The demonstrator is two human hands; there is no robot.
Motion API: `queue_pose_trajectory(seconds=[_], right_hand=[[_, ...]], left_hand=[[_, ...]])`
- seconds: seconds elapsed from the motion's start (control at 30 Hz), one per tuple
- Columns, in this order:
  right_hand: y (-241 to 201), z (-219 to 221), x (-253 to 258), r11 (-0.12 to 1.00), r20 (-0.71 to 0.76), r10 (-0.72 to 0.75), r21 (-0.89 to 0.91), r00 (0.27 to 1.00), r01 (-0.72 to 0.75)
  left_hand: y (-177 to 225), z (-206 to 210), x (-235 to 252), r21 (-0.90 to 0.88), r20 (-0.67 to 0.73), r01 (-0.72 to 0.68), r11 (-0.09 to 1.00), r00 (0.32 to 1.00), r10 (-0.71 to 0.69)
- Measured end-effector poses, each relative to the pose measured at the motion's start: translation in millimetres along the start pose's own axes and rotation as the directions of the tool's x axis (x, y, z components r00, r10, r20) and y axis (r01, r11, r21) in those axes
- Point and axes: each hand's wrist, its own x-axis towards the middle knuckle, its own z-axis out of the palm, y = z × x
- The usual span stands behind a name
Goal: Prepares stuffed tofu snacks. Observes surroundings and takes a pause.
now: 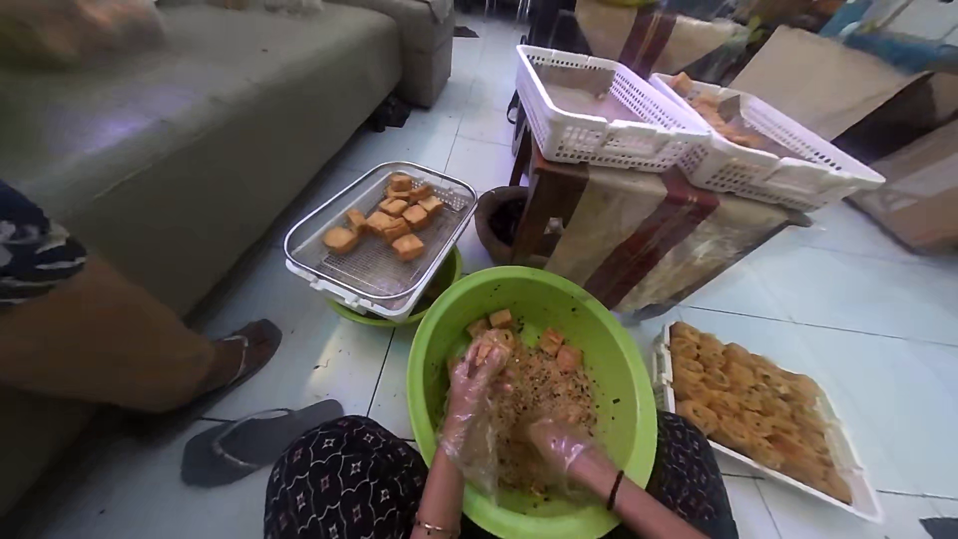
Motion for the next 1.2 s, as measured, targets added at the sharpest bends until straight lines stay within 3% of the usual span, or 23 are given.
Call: queue_pose_trajectory(seconds=[0.13, 0.3, 0.43, 0.5, 0.6, 0.67, 0.73, 0.87, 1.03, 1.07, 1.17, 1.2], right_hand=[[3, -10, -2, 0.987, -0.054, 0.047, 0.157, 0.997, -0.038], [0, 2, -22, 0.993, -0.030, 0.025, 0.115, 0.999, -0.021], [7, -21, -25, 0.949, -0.226, 0.033, 0.312, 0.974, 0.040], [3, -33, -34, 0.915, -0.359, -0.005, 0.375, 0.933, 0.150], [-11, -44, -43, 0.861, -0.496, -0.054, 0.417, 0.867, 0.292], [-27, -53, -49, 0.861, -0.512, -0.030, 0.422, 0.858, 0.282], [-42, -59, -48, 0.889, -0.532, 0.006, 0.391, 0.847, 0.239], [-67, -62, -40, 0.946, -0.542, 0.101, 0.312, 0.834, 0.088], [-81, -33, -28, 0.938, -0.696, 0.147, 0.323, 0.703, 0.124], [-80, -22, -22, 0.936, -0.759, 0.125, 0.303, 0.640, 0.177], [-66, 5, 0, 0.967, -0.953, 0.004, 0.081, 0.301, 0.243], [-61, 5, 3, 0.974, -0.965, -0.012, 0.048, 0.262, 0.222]], left_hand=[[0, -8, 0, -0.022, 0.011, 0.009, 1.000, 1.000, -0.008], [-3, -1, -2, -0.030, 0.011, -0.038, 0.999, 0.999, 0.039], [2, 0, -8, -0.168, 0.051, -0.016, 0.986, 0.998, 0.025], [4, 1, -7, -0.241, 0.066, 0.000, 0.971, 0.998, 0.016], [2, 7, -1, -0.232, -0.076, 0.082, 0.969, 0.992, -0.102], [-4, 9, 2, -0.232, -0.172, 0.129, 0.964, 0.970, -0.171], [-6, 13, 3, -0.143, -0.261, 0.116, 0.983, 0.954, -0.150], [-18, 10, 3, 0.220, -0.354, 0.067, 0.973, 0.935, 0.016], [-24, 20, 0, 0.286, -0.347, 0.066, 0.956, 0.937, 0.039], [-24, 22, -2, 0.274, -0.358, 0.069, 0.959, 0.933, 0.035], [-26, 22, -5, 0.234, -0.354, 0.075, 0.969, 0.935, 0.013], [-27, 21, -4, 0.226, -0.346, 0.064, 0.972, 0.938, 0.019]])
